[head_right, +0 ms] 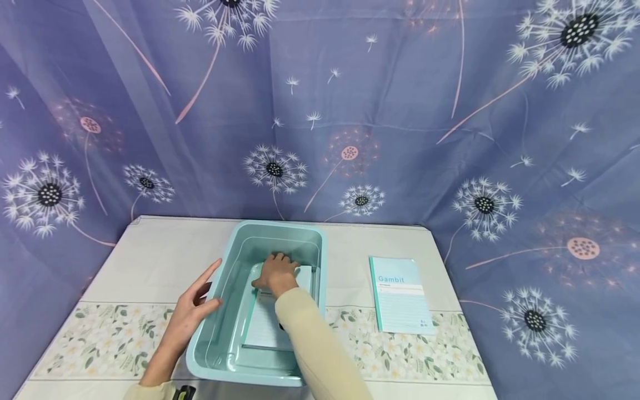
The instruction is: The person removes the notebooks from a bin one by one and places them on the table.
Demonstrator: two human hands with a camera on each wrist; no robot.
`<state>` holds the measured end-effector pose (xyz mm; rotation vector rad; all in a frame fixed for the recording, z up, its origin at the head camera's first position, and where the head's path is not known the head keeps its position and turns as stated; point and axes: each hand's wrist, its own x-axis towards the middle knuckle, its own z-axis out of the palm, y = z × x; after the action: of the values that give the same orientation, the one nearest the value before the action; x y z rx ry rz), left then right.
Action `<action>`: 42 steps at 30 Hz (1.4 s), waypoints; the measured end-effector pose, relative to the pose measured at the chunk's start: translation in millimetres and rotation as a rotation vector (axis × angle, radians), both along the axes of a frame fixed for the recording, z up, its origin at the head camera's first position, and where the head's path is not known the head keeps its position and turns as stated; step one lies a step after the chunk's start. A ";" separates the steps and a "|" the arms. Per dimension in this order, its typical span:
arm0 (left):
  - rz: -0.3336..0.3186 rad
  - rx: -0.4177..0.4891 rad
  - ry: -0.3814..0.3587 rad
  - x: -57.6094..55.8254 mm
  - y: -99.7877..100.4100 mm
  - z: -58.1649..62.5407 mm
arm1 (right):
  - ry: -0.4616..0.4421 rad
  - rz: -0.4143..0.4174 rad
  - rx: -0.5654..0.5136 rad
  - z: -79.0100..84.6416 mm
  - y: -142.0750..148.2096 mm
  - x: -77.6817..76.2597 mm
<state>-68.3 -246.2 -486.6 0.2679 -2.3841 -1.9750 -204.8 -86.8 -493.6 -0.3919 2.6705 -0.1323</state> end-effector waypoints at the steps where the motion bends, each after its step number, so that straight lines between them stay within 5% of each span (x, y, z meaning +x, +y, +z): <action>1: -0.001 0.000 0.000 0.0 -0.1 0.1 | 0.017 0.005 0.020 -2.8 -1.1 -0.3; 10: 0.004 0.001 -0.012 0.1 0.6 -0.4 | 0.067 0.069 0.217 -28.0 -12.4 3.4; 25: -0.003 -0.026 -0.022 -1.3 3.3 -2.4 | 0.019 0.031 0.124 -11.7 -3.0 15.3; 42: -0.002 -0.028 -0.002 -0.1 -0.7 -0.4 | -0.024 -0.009 0.157 -8.7 -9.2 14.2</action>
<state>-68.4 -247.0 -487.0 0.2663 -2.4122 -1.9419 -190.6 -96.0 -502.3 -0.3263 2.6366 0.0699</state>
